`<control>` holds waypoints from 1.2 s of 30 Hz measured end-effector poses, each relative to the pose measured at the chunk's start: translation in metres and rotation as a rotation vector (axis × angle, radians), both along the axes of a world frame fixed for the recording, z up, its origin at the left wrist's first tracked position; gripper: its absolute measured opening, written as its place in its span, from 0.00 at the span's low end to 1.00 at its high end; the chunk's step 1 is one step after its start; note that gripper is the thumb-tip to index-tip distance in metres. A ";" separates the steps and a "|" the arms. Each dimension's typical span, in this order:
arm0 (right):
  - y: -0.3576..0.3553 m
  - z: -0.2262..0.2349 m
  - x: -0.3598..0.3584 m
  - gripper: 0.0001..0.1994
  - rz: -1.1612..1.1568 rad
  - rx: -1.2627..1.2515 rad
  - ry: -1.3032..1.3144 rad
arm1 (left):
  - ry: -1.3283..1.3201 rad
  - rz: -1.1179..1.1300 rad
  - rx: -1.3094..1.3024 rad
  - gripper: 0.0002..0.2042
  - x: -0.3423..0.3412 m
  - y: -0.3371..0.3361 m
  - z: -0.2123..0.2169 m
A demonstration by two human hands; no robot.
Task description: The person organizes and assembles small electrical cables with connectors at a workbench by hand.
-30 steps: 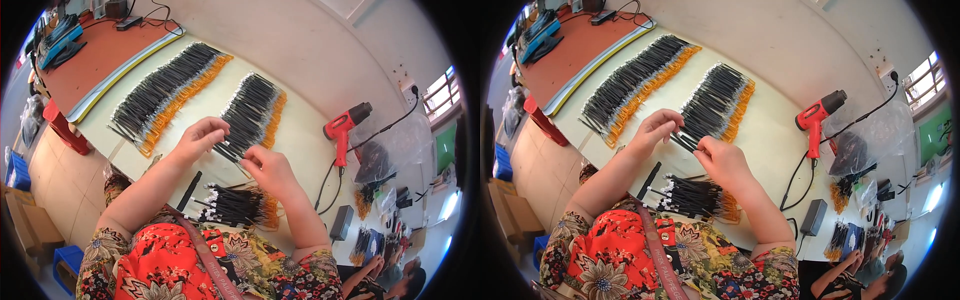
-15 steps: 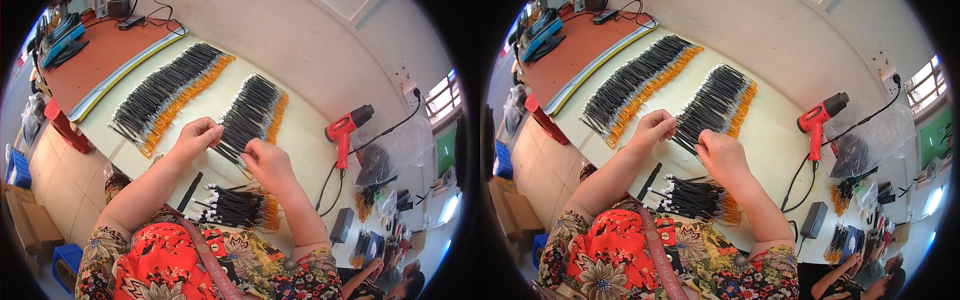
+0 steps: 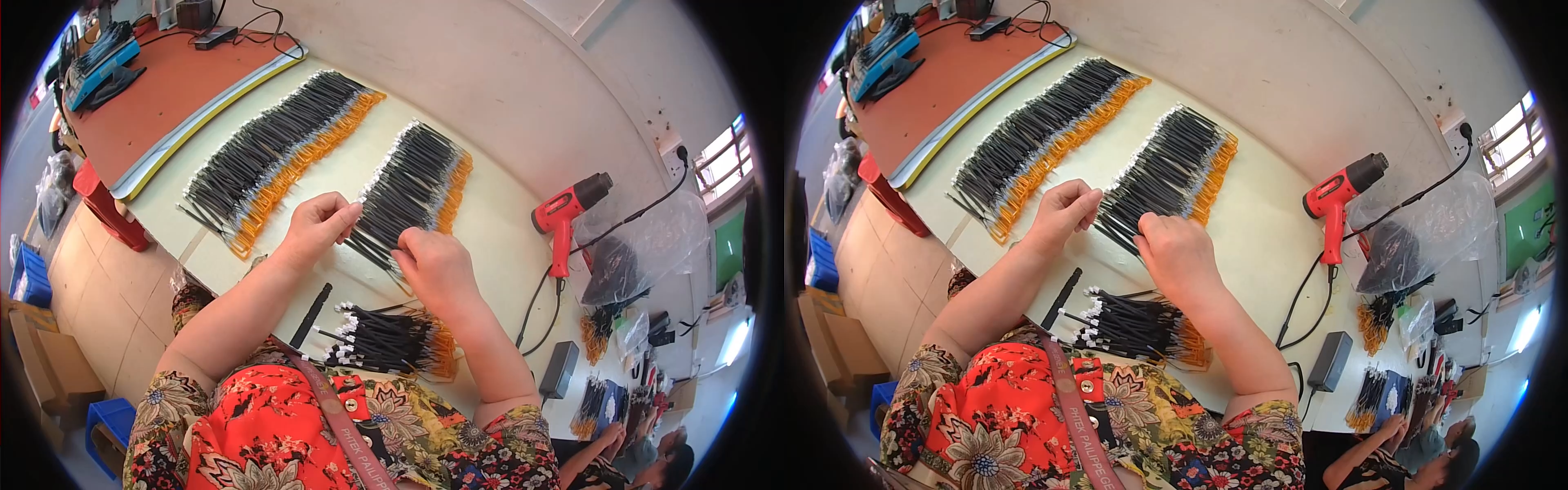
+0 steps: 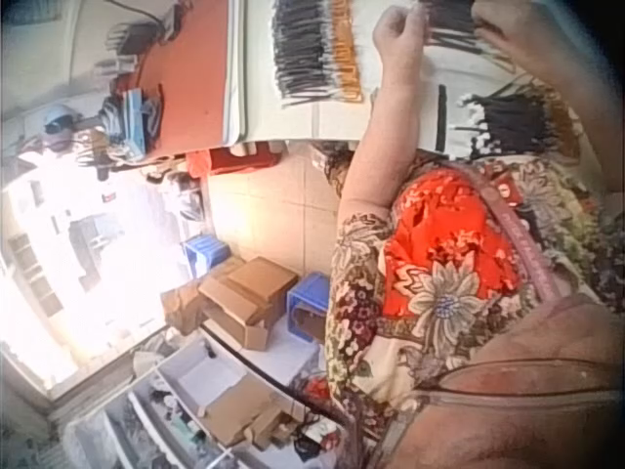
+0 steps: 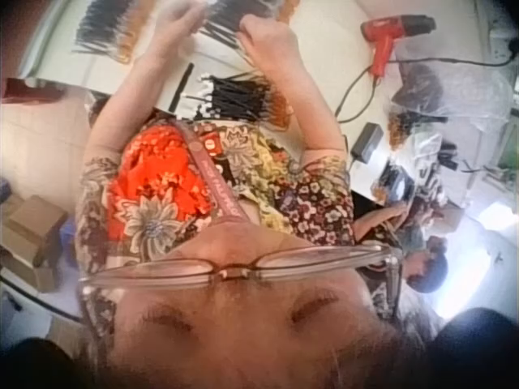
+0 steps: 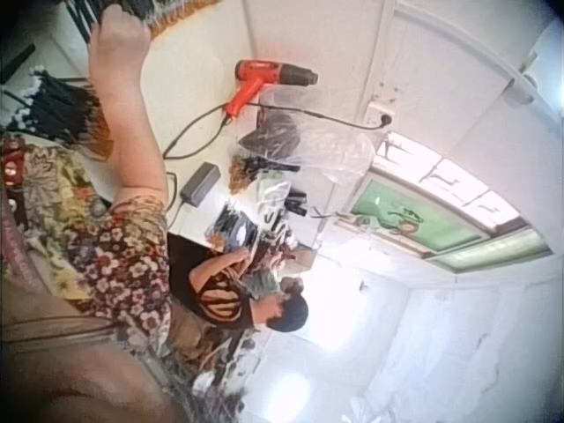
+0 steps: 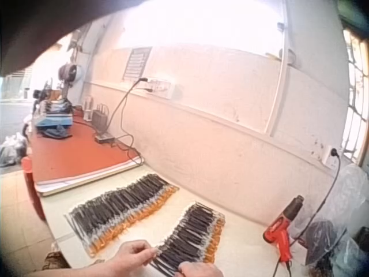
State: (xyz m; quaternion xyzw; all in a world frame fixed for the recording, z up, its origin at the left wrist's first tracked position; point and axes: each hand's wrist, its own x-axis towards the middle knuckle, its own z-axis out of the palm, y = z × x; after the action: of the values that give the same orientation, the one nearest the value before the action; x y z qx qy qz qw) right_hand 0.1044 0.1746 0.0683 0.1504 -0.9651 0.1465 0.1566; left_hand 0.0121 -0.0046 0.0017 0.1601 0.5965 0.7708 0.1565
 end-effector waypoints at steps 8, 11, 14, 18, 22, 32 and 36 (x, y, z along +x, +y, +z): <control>0.001 -0.002 -0.003 0.07 0.008 0.003 0.008 | -0.025 0.001 0.006 0.13 0.000 0.000 0.003; 0.001 -0.002 -0.003 0.07 0.006 -0.001 0.003 | -0.034 0.023 0.019 0.12 -0.001 0.000 0.001; 0.001 -0.004 -0.004 0.07 0.005 0.000 -0.003 | 0.026 0.098 0.062 0.11 -0.005 -0.002 -0.005; 0.002 -0.004 -0.005 0.06 -0.011 0.008 -0.010 | -0.003 0.017 0.077 0.09 0.000 0.001 0.003; 0.001 -0.002 -0.006 0.06 -0.044 -0.032 -0.037 | 0.023 -0.082 0.007 0.07 -0.001 0.000 -0.002; 0.004 -0.009 -0.008 0.03 0.025 -0.030 0.048 | 0.040 -0.077 0.003 0.06 -0.002 0.001 -0.003; 0.004 -0.009 -0.007 0.03 0.023 -0.022 0.032 | 0.035 -0.080 0.005 0.06 -0.001 0.000 -0.001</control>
State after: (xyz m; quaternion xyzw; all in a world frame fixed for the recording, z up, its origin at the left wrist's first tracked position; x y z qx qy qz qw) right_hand 0.0979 0.1790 0.0589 0.1621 -0.9590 0.1562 0.1722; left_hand 0.0109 -0.0047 0.0005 0.1978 0.5901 0.7626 0.1765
